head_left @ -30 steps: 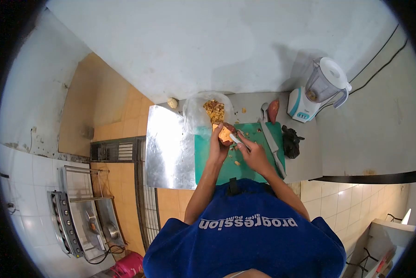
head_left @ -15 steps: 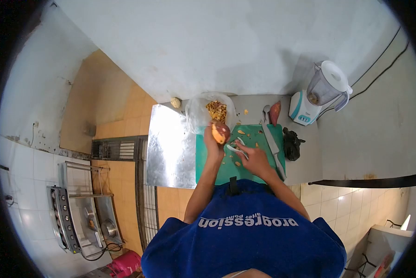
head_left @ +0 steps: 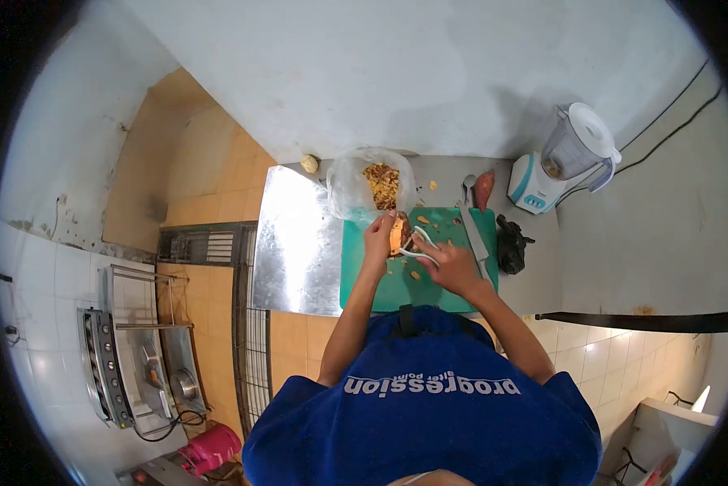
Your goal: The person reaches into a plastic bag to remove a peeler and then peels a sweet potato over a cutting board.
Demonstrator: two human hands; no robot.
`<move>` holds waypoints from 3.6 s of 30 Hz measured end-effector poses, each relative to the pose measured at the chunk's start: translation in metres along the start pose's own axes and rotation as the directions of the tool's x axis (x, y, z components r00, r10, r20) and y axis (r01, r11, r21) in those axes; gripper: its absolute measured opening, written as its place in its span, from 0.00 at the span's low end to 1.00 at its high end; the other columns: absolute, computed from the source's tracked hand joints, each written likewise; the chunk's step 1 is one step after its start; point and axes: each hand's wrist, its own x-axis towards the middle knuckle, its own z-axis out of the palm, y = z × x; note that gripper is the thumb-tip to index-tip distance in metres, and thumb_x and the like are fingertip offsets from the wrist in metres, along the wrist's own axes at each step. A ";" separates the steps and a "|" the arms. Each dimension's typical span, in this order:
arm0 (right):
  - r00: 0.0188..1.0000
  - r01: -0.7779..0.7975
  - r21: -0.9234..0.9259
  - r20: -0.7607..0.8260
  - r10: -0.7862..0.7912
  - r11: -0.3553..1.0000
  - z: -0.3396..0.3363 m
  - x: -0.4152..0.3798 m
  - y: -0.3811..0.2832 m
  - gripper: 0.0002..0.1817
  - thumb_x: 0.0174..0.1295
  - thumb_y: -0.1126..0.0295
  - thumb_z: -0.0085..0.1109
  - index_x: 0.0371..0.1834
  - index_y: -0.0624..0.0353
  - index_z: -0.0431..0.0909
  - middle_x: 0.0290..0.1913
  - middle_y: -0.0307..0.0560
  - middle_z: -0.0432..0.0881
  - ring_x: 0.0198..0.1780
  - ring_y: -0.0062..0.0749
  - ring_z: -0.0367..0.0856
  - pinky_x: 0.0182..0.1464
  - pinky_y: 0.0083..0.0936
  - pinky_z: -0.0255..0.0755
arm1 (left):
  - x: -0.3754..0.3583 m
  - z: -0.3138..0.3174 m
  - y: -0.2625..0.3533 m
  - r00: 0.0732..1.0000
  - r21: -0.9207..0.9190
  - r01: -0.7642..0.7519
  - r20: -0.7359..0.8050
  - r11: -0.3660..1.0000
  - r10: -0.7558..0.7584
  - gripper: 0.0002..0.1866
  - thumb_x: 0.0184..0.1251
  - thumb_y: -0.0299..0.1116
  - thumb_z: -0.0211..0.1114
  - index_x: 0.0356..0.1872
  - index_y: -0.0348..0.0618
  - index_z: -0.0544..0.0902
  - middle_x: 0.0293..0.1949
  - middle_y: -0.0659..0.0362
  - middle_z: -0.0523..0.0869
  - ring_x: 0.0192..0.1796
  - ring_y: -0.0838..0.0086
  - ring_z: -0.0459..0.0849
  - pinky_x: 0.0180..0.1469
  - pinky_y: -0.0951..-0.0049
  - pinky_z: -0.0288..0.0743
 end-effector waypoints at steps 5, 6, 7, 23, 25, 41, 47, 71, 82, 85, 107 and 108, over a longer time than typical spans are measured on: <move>0.984 0.178 -0.087 0.036 -0.175 0.980 -0.014 0.004 0.006 0.26 0.67 0.51 0.61 0.70 0.33 0.75 0.29 0.46 0.83 0.25 0.44 0.84 0.26 0.39 0.77 | 0.008 0.000 0.006 0.987 0.337 0.075 0.111 0.939 -0.119 0.23 0.71 0.47 0.66 0.51 0.34 0.86 0.40 0.59 0.88 0.39 0.76 0.85 0.43 0.75 0.77; 0.985 0.170 -0.089 0.036 -0.167 0.981 -0.017 0.001 0.006 0.26 0.67 0.51 0.61 0.70 0.33 0.75 0.29 0.46 0.83 0.25 0.44 0.84 0.26 0.39 0.77 | 0.013 -0.001 0.002 0.975 0.381 0.071 0.170 0.922 -0.145 0.23 0.70 0.48 0.66 0.51 0.34 0.86 0.41 0.58 0.88 0.40 0.75 0.85 0.44 0.75 0.77; 0.979 0.191 -0.146 0.093 -0.179 0.971 -0.020 0.000 0.006 0.26 0.66 0.51 0.62 0.69 0.33 0.75 0.29 0.46 0.83 0.24 0.42 0.83 0.25 0.38 0.76 | 0.017 -0.005 -0.001 0.959 0.423 0.063 0.225 0.904 -0.172 0.24 0.70 0.48 0.66 0.50 0.34 0.87 0.41 0.57 0.88 0.41 0.74 0.85 0.45 0.75 0.77; 0.910 0.396 -0.284 0.246 -0.333 0.873 -0.003 0.011 0.041 0.30 0.65 0.51 0.63 0.72 0.32 0.71 0.30 0.44 0.81 0.23 0.38 0.82 0.21 0.33 0.73 | 0.040 -0.024 -0.008 0.947 0.831 -0.005 0.183 0.557 -0.263 0.42 0.72 0.69 0.50 0.52 0.31 0.86 0.44 0.35 0.88 0.50 0.48 0.89 0.56 0.58 0.78; 0.911 0.340 -0.264 0.331 -0.246 0.903 -0.004 0.007 0.067 0.29 0.66 0.51 0.62 0.72 0.31 0.71 0.31 0.44 0.81 0.24 0.39 0.83 0.23 0.36 0.74 | 0.047 -0.030 -0.010 0.940 0.819 0.031 0.170 0.572 -0.295 0.43 0.72 0.69 0.48 0.50 0.29 0.86 0.44 0.33 0.87 0.52 0.46 0.88 0.56 0.56 0.78; 0.989 -0.096 0.032 0.113 0.092 0.995 0.046 -0.019 0.047 0.27 0.73 0.50 0.54 0.75 0.31 0.69 0.31 0.47 0.82 0.31 0.44 0.83 0.33 0.43 0.77 | 0.046 -0.025 -0.048 0.971 0.867 -0.071 0.173 0.493 -0.165 0.40 0.68 0.65 0.60 0.56 0.29 0.81 0.47 0.35 0.86 0.55 0.47 0.85 0.58 0.54 0.77; 0.989 -0.146 0.058 0.033 0.144 0.988 0.072 -0.010 0.053 0.26 0.74 0.49 0.53 0.74 0.34 0.71 0.33 0.48 0.84 0.34 0.46 0.85 0.36 0.44 0.77 | 0.021 -0.030 -0.041 0.961 0.619 -0.217 0.270 0.754 0.056 0.23 0.74 0.51 0.61 0.52 0.38 0.85 0.45 0.46 0.87 0.47 0.57 0.87 0.50 0.63 0.79; 0.960 -0.229 0.067 0.181 0.214 0.971 0.039 -0.007 0.032 0.26 0.73 0.47 0.52 0.71 0.36 0.73 0.42 0.51 0.87 0.42 0.52 0.86 0.42 0.48 0.79 | 0.057 -0.003 -0.084 0.965 0.446 -0.226 0.224 0.866 0.136 0.31 0.84 0.49 0.41 0.38 0.34 0.88 0.34 0.50 0.89 0.38 0.67 0.87 0.46 0.66 0.79; 0.941 -0.224 -0.060 0.246 0.232 0.973 0.040 0.005 0.027 0.24 0.73 0.47 0.52 0.70 0.36 0.75 0.36 0.49 0.85 0.38 0.51 0.85 0.40 0.49 0.77 | 0.066 -0.022 -0.111 0.967 0.060 -0.066 0.251 0.996 0.049 0.29 0.83 0.50 0.42 0.48 0.33 0.84 0.43 0.53 0.88 0.46 0.69 0.86 0.52 0.67 0.79; 0.950 -0.225 -0.040 0.214 0.228 0.974 0.041 0.001 0.032 0.23 0.73 0.47 0.52 0.69 0.36 0.76 0.35 0.50 0.85 0.36 0.50 0.85 0.37 0.49 0.77 | 0.050 -0.015 -0.111 0.944 0.081 -0.258 0.233 0.963 0.233 0.29 0.83 0.49 0.42 0.48 0.32 0.84 0.45 0.52 0.88 0.46 0.68 0.87 0.52 0.67 0.80; 0.968 -0.086 -0.152 0.222 0.119 0.985 0.034 0.003 0.024 0.23 0.72 0.50 0.54 0.68 0.38 0.76 0.31 0.50 0.84 0.30 0.51 0.84 0.33 0.47 0.79 | 0.054 -0.013 -0.081 0.925 0.301 -0.325 0.297 0.896 0.236 0.32 0.86 0.47 0.38 0.44 0.31 0.87 0.35 0.54 0.89 0.38 0.71 0.87 0.46 0.71 0.80; 0.968 -0.084 -0.154 0.220 0.117 0.984 0.032 0.001 0.021 0.23 0.72 0.50 0.54 0.68 0.38 0.76 0.31 0.50 0.84 0.30 0.51 0.84 0.33 0.47 0.79 | 0.054 -0.014 -0.077 0.949 0.349 -0.223 0.292 0.910 0.121 0.31 0.86 0.47 0.40 0.43 0.31 0.88 0.32 0.55 0.88 0.35 0.72 0.85 0.43 0.71 0.79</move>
